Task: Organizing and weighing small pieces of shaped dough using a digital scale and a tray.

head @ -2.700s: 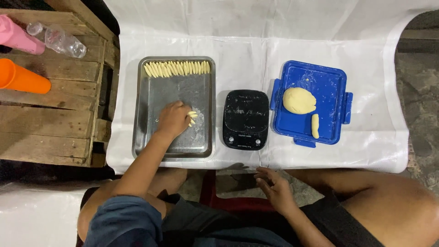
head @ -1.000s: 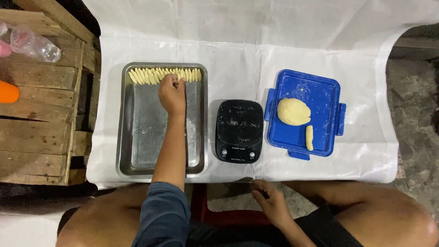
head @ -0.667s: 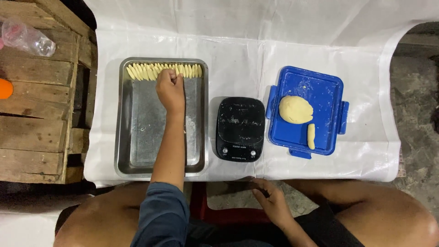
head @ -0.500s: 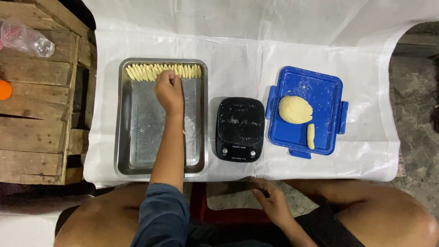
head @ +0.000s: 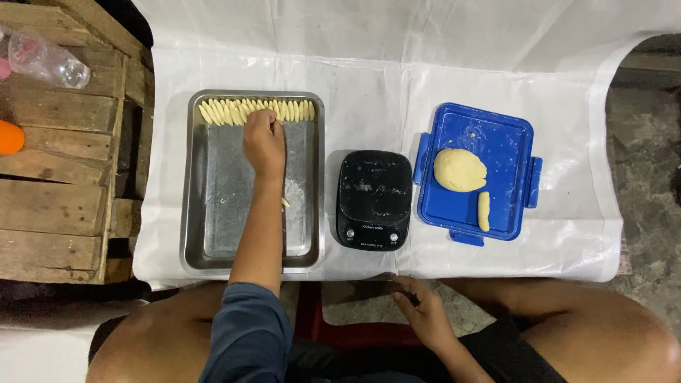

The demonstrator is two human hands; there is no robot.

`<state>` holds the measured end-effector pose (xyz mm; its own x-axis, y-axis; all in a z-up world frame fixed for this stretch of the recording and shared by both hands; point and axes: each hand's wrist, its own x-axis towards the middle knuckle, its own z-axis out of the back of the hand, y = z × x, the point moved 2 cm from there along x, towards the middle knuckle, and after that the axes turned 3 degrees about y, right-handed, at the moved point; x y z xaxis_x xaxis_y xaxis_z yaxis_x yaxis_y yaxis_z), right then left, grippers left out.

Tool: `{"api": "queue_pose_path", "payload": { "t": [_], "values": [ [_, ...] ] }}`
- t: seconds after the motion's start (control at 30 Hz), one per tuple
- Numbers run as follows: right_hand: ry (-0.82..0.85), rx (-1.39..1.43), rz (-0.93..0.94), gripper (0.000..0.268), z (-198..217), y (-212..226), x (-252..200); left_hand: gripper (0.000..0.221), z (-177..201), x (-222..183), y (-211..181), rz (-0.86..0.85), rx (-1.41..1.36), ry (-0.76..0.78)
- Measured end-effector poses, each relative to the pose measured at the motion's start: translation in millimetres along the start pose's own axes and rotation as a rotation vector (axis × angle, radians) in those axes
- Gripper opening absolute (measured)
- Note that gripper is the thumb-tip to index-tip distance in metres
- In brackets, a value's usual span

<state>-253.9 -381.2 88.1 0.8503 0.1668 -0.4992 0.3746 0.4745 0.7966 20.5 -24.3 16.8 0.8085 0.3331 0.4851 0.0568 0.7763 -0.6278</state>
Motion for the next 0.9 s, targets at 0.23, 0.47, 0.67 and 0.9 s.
{"api": "queue_pose_path", "payload": {
  "t": [0.23, 0.47, 0.67, 0.9],
  "values": [
    [0.013, -0.024, -0.059, 0.035, -1, -2, 0, 0.023, -7, 3, 4, -0.018, 0.224, 0.068],
    [0.012, -0.018, -0.05, 0.035, 0, 1, -1, 0.037, -24, 10, 5, -0.008, 0.278, 0.15],
    [0.01, -0.017, 0.02, 0.035, 0, 0, -1, 0.039, -29, 10, 5, 0.025, 0.281, 0.061],
    [0.011, -0.014, 0.017, 0.034, 0, -1, 0, 0.026, -31, 11, 13, 0.26, 0.226, 0.143]
  ]
}}
